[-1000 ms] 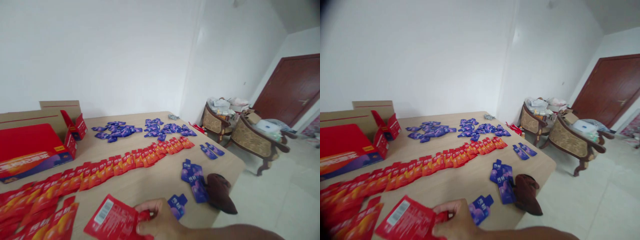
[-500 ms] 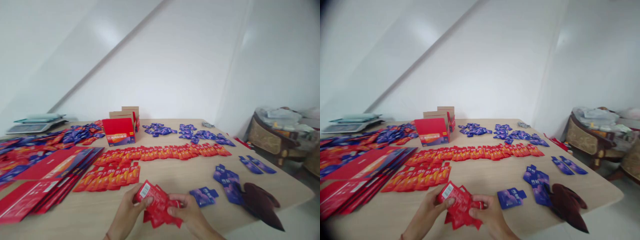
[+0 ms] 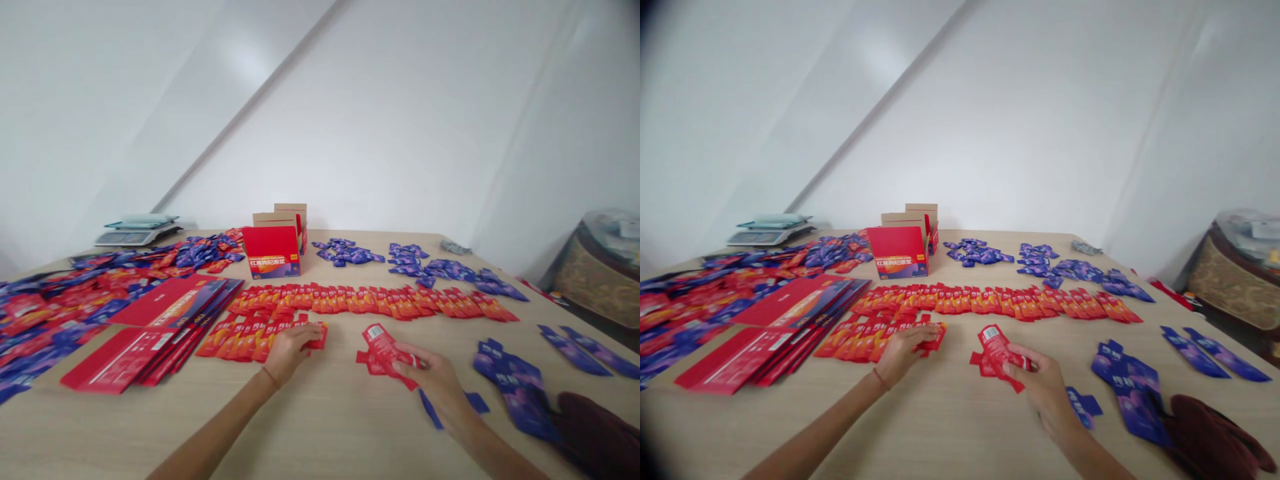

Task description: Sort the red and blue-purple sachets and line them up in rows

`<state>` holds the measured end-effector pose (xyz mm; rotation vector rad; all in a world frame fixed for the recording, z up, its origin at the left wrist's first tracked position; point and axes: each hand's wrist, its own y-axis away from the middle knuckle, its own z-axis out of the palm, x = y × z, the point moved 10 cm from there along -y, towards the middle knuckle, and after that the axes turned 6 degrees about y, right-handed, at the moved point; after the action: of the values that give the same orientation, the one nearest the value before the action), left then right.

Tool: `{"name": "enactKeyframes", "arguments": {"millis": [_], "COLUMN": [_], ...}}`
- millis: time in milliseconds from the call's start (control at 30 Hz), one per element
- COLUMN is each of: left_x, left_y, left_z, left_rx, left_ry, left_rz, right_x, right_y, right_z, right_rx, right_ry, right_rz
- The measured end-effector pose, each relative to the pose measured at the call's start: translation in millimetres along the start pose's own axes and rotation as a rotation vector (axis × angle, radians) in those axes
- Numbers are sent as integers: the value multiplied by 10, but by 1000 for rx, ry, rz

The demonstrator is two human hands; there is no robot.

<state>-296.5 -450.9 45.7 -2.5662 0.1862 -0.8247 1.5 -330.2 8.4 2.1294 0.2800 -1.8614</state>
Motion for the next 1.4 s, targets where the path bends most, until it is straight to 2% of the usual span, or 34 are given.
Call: {"name": "enactKeyframes", "arguments": {"millis": [67, 167, 333, 433, 500, 567, 700, 767, 833, 933, 1067, 1167, 1233, 1300, 1367, 1400], "left_x": [-167, -299, -269, -140, -75, -45, -190, -305, -408, -558, -622, -528, -320, 8, 270, 317], "left_y": [-16, 24, 129, 68, -34, -146, -290, -296, -277, -215, -198, -207, -217, -212, -123, -66], "left_z": [193, 364, 406, 267, 134, 89, 328, 442, 469, 389, 135, -71, -133, -4, 308, 466], "left_rx": [-111, -236, -320, -247, -138, -65, -105, -131, -132, -82, 50, 191, 220, 123, -46, -123], "left_ry": [-25, -78, -158, -152, -63, 68, 464, 587, 626, 656, 580, 463, 265, -37, -322, -409], "left_rz": [7, 4, -5, -26, -84, -141, -321, -400, -438, -497, -504, -455, -320, -78, 156, 214], "right_x": [-49, -72, -33, 8, 40, 27, -117, -142, -120, -71, 38, 90, 66, -48, -289, -427], "right_y": [-83, -205, -445, -603, -671, -699, -700, -681, -656, -643, -678, -772, -870, -978, -1038, -1026], "right_z": [9, 45, 194, 404, 624, 850, 1154, 1213, 1224, 1176, 1048, 903, 779, 631, 475, 421], "right_rx": [11, 11, -63, -184, -329, -474, -649, -690, -709, -682, -582, -467, -370, -253, -110, -48], "right_ry": [28, 76, 117, 139, 157, 157, 147, 142, 120, 60, 33, 80, 116, 178, 286, 355], "right_rz": [-6, 12, 62, 76, 108, 128, 102, 118, 154, 168, 147, 115, 86, 0, -198, -323]}}
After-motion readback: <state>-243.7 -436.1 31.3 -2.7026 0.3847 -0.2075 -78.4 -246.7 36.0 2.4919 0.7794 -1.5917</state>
